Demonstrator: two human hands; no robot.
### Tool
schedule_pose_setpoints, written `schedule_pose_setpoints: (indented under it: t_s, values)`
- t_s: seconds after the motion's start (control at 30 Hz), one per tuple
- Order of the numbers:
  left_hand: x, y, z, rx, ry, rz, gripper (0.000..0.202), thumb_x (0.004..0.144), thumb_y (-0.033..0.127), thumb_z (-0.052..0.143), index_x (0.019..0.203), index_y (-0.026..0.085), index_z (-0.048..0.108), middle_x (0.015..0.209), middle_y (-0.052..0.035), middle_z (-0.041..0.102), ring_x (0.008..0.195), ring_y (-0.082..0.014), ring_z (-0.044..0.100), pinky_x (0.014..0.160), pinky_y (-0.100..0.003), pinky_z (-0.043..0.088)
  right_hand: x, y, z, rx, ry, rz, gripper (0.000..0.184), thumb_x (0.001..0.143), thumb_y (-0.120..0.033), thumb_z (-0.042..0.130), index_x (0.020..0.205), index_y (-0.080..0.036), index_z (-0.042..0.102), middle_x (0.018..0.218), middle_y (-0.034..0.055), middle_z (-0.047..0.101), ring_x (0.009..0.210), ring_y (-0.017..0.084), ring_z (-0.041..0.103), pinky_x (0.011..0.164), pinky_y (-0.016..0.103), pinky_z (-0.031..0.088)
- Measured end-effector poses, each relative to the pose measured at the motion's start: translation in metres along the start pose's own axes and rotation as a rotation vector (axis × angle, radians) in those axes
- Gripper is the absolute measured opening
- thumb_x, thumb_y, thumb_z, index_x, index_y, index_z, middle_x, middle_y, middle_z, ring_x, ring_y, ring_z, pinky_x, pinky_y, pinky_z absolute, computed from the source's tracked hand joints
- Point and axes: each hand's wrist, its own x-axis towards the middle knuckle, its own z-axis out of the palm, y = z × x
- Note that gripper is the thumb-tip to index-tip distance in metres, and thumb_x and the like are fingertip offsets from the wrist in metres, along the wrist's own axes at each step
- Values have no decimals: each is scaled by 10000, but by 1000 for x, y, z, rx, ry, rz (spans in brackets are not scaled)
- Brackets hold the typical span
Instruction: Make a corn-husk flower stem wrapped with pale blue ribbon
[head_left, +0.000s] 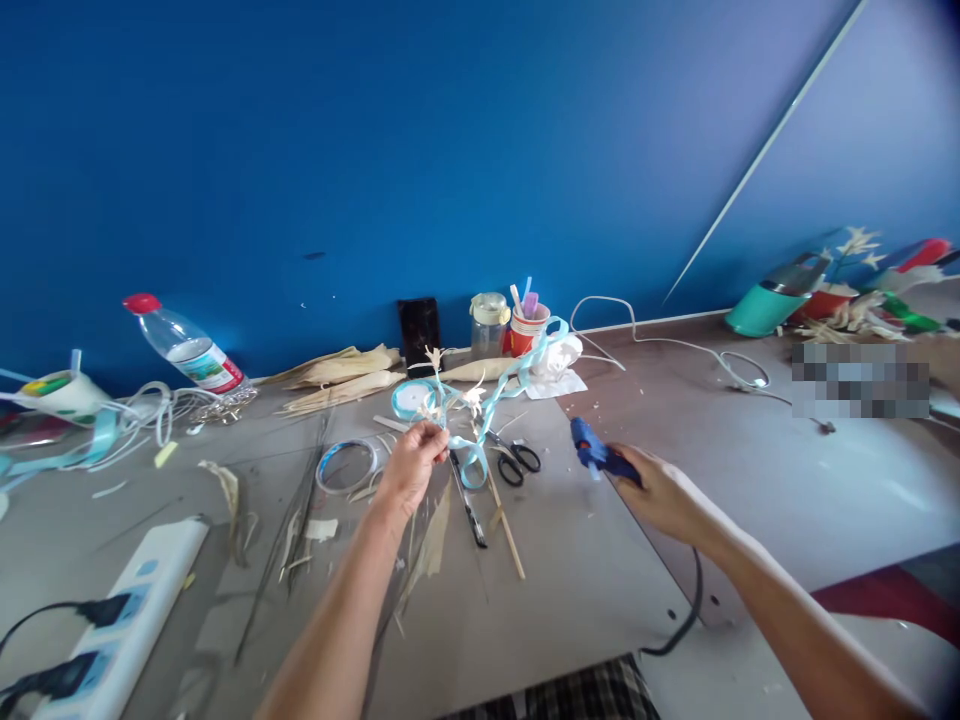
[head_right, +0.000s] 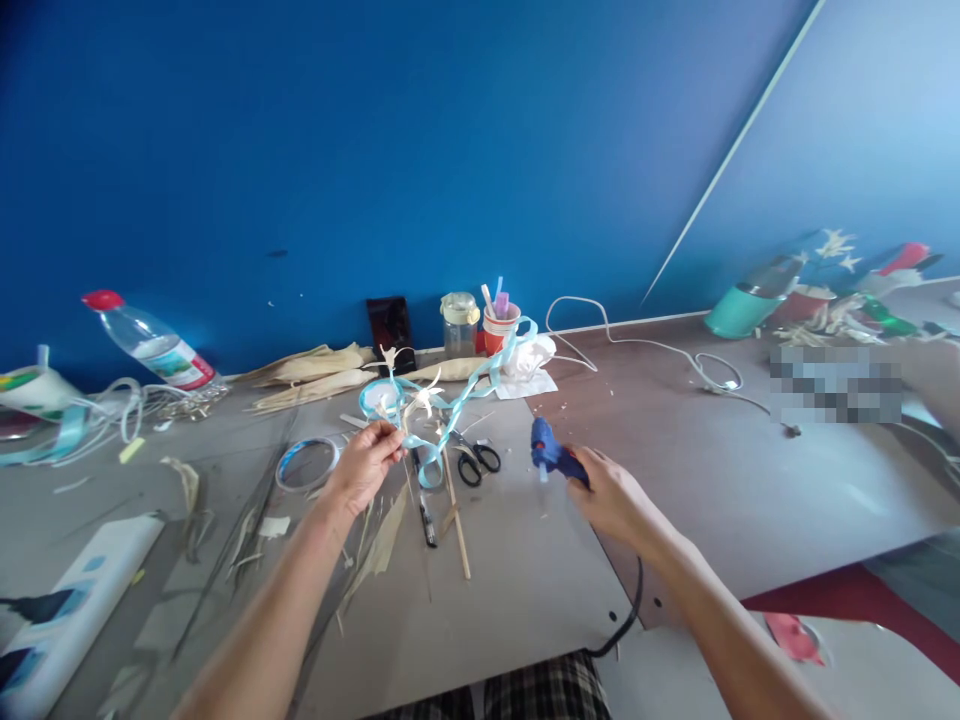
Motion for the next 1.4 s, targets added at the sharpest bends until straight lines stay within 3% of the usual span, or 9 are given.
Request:
schedule_pose_setpoints:
  t_s: [0.1, 0.2, 0.33, 0.47, 0.67, 0.97, 1.4]
  values:
    - [1, -1, 0, 26, 9, 14, 235, 596, 278, 740, 645, 156, 545, 584, 44, 507, 516, -65, 449, 598, -239, 390, -7, -20, -13, 332, -28, 3, 345, 755, -302, 525, 1077, -191, 583, 789, 26, 653, 681, 184, 598, 621, 272, 458]
    - [1, -1, 2, 11, 19, 21, 236, 595, 276, 735, 630, 161, 532, 577, 49, 490, 509, -63, 435, 599, -242, 392, -10, -51, -14, 544, -98, -65, 287, 758, -359, 578, 983, -182, 589, 747, 26, 608, 647, 169, 562, 583, 272, 445]
    - [0, 1, 0, 8, 38, 41, 210, 609, 256, 721, 634, 163, 535, 588, 45, 494, 520, -65, 439, 607, -242, 394, -1, -87, 6, 749, -215, -207, 238, 797, -368, 551, 946, -183, 567, 839, 39, 582, 647, 135, 523, 573, 253, 422]
    - [2, 0, -6, 67, 64, 74, 194, 644, 270, 702, 650, 163, 540, 587, 42, 489, 524, -69, 436, 624, -250, 398, 9, -104, 30, 782, -252, -262, 222, 820, -377, 526, 898, -171, 553, 710, 14, 553, 600, 125, 482, 571, 255, 415]
    - [6, -4, -9, 137, 69, 77, 185, 688, 282, 669, 648, 173, 525, 576, 44, 492, 536, -75, 430, 642, -244, 387, 14, -112, 44, 818, -249, -208, 249, 821, -404, 528, 911, -172, 547, 795, 40, 579, 656, 139, 518, 594, 255, 448]
    - [4, 1, -5, 104, 70, 64, 220, 628, 277, 711, 621, 169, 520, 552, 51, 482, 524, -74, 420, 610, -237, 360, 15, -111, 38, 679, -277, -341, 220, 872, -359, 448, 797, -166, 520, 727, 15, 490, 633, 120, 428, 579, 242, 389]
    - [4, 3, -3, 145, 63, 86, 198, 629, 263, 697, 596, 171, 525, 548, 37, 492, 526, -84, 425, 596, -241, 345, 15, -113, 36, 648, -279, -376, 215, 878, -340, 429, 765, -167, 488, 706, -7, 428, 619, 102, 367, 567, 228, 360]
